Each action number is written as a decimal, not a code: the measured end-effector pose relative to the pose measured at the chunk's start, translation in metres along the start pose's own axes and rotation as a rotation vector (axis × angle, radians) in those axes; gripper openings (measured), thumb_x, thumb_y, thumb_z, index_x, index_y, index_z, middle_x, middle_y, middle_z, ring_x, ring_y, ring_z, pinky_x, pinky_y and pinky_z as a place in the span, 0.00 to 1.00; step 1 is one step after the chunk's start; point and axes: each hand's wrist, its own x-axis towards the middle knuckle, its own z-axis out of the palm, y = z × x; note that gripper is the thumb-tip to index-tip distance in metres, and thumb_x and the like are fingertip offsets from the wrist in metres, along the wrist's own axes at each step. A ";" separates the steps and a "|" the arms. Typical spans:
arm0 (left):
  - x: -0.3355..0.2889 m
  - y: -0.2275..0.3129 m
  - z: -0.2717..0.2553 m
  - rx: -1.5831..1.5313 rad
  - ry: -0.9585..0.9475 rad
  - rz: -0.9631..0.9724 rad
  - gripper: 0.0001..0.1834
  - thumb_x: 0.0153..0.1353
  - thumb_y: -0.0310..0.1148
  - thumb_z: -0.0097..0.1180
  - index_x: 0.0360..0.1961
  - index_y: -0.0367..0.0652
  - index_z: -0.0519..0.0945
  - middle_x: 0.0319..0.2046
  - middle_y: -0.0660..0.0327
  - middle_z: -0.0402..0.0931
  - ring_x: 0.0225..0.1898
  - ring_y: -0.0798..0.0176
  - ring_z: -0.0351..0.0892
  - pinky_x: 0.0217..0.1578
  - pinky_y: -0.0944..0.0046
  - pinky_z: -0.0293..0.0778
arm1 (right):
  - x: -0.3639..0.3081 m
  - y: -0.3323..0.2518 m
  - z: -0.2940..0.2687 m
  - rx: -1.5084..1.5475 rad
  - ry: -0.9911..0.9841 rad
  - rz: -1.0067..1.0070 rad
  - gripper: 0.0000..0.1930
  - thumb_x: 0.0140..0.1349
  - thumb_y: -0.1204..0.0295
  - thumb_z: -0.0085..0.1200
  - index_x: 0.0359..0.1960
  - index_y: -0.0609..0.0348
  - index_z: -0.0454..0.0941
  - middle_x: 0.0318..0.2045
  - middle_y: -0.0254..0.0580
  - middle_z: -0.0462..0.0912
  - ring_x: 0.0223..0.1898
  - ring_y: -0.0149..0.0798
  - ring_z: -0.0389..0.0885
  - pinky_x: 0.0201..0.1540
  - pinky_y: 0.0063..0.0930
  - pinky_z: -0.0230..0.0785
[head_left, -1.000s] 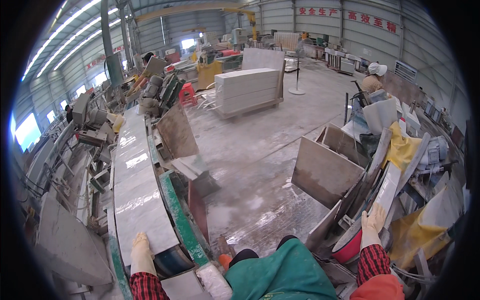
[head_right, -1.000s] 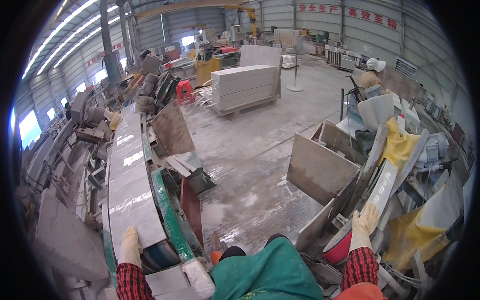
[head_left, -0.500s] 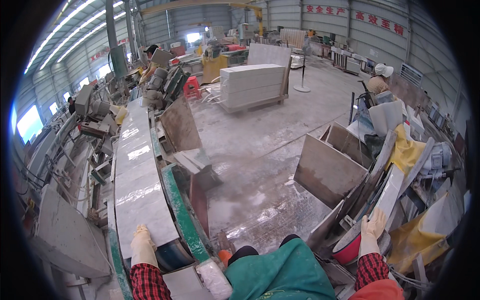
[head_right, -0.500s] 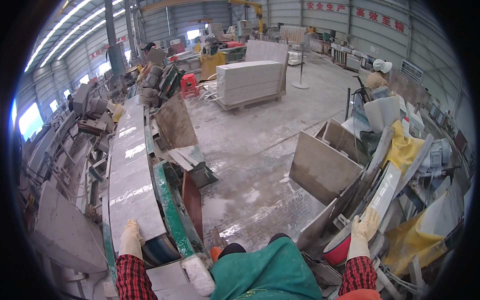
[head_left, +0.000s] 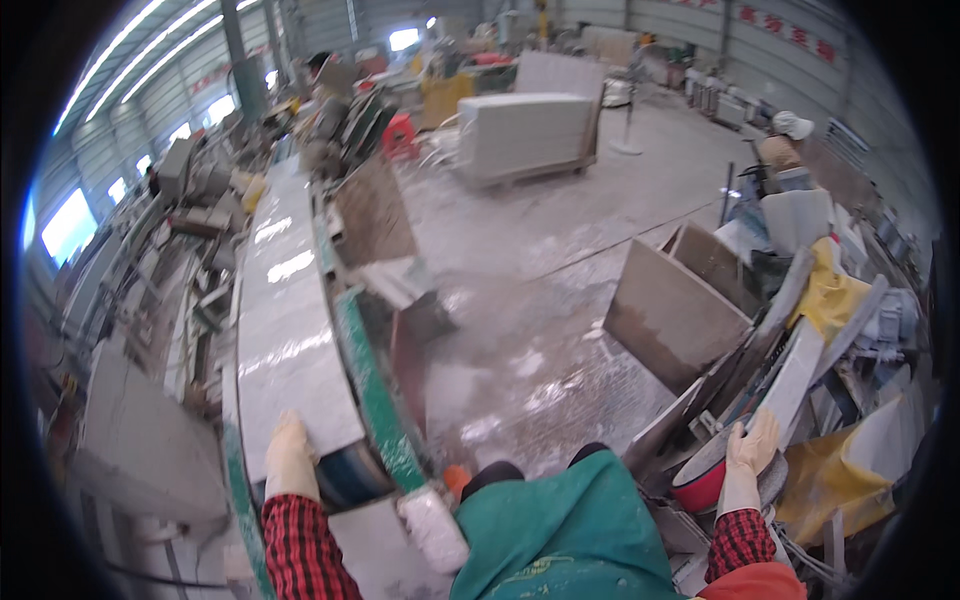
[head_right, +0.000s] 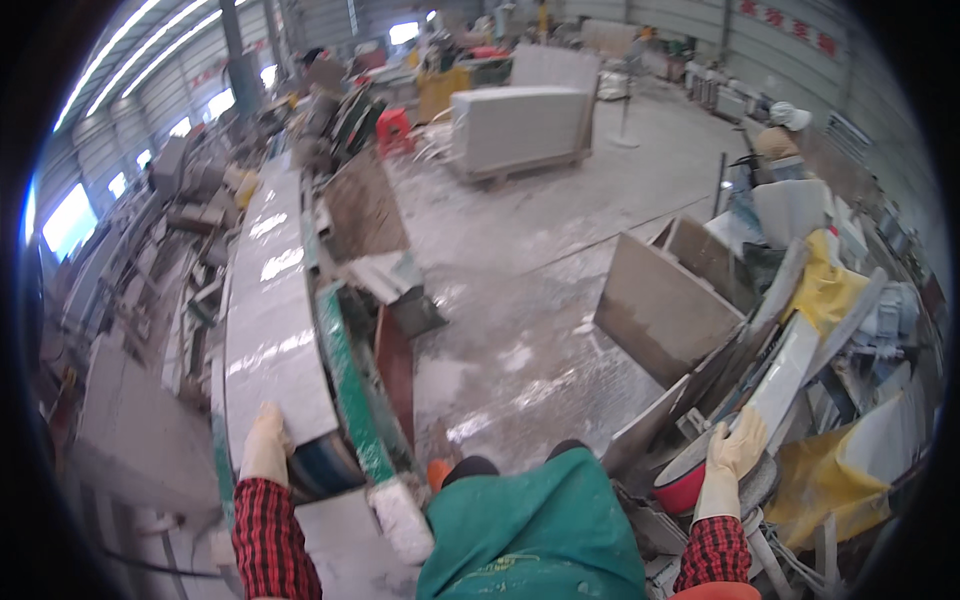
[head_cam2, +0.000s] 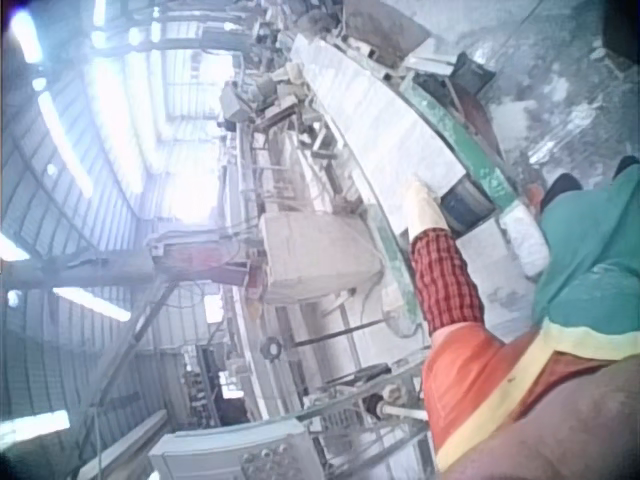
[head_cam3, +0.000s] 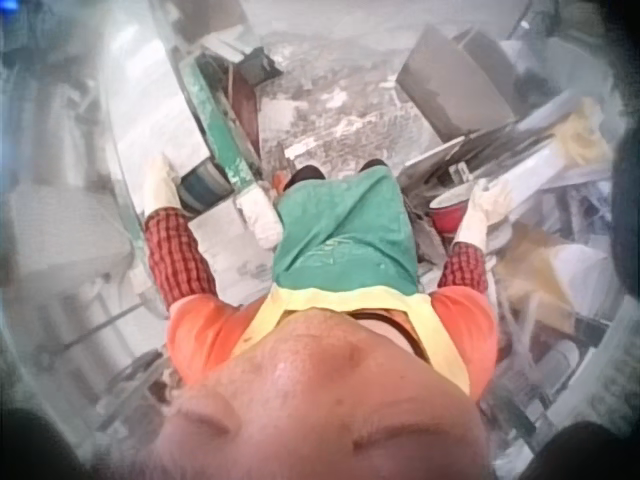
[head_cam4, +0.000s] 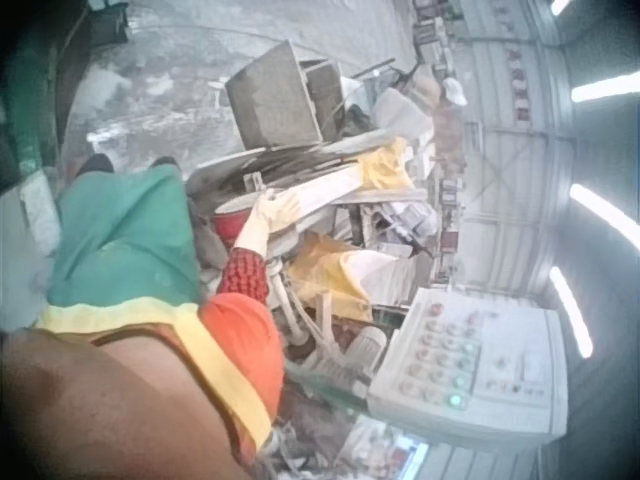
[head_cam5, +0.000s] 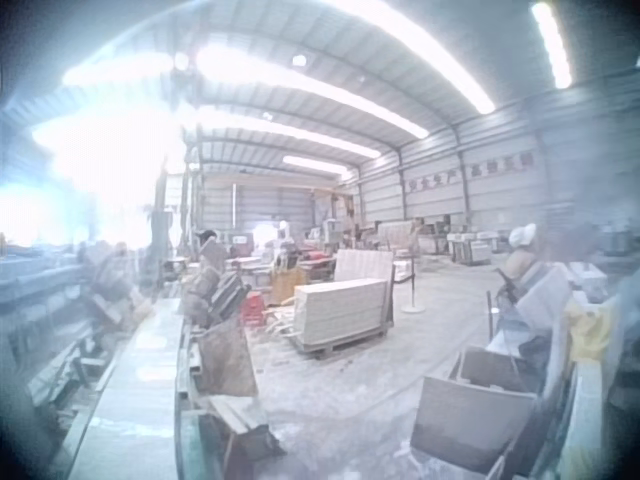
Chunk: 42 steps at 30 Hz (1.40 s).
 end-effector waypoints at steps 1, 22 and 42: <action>-0.001 0.002 0.004 0.018 0.043 0.080 0.32 0.69 0.52 0.30 0.63 0.41 0.68 0.58 0.50 0.71 0.47 0.53 0.79 0.48 0.58 0.75 | -0.005 0.010 0.007 -0.018 0.020 -0.025 0.31 0.49 0.66 0.61 0.57 0.62 0.70 0.55 0.55 0.73 0.59 0.56 0.67 0.65 0.47 0.55; 0.019 -0.024 0.003 0.793 0.309 0.362 0.42 0.53 0.25 0.55 0.70 0.51 0.56 0.70 0.55 0.54 0.70 0.50 0.56 0.66 0.55 0.59 | 0.024 -0.013 -0.034 -0.114 -0.502 0.215 0.37 0.54 0.54 0.62 0.64 0.55 0.65 0.63 0.53 0.68 0.64 0.55 0.64 0.65 0.48 0.58; 0.003 -0.012 0.064 0.589 0.499 0.910 0.24 0.64 0.47 0.50 0.54 0.42 0.73 0.59 0.54 0.68 0.61 0.52 0.66 0.60 0.48 0.59 | 0.100 -0.008 -0.092 1.380 -0.329 1.227 0.37 0.41 0.56 0.64 0.59 0.40 0.71 0.59 0.33 0.68 0.58 0.38 0.64 0.56 0.43 0.59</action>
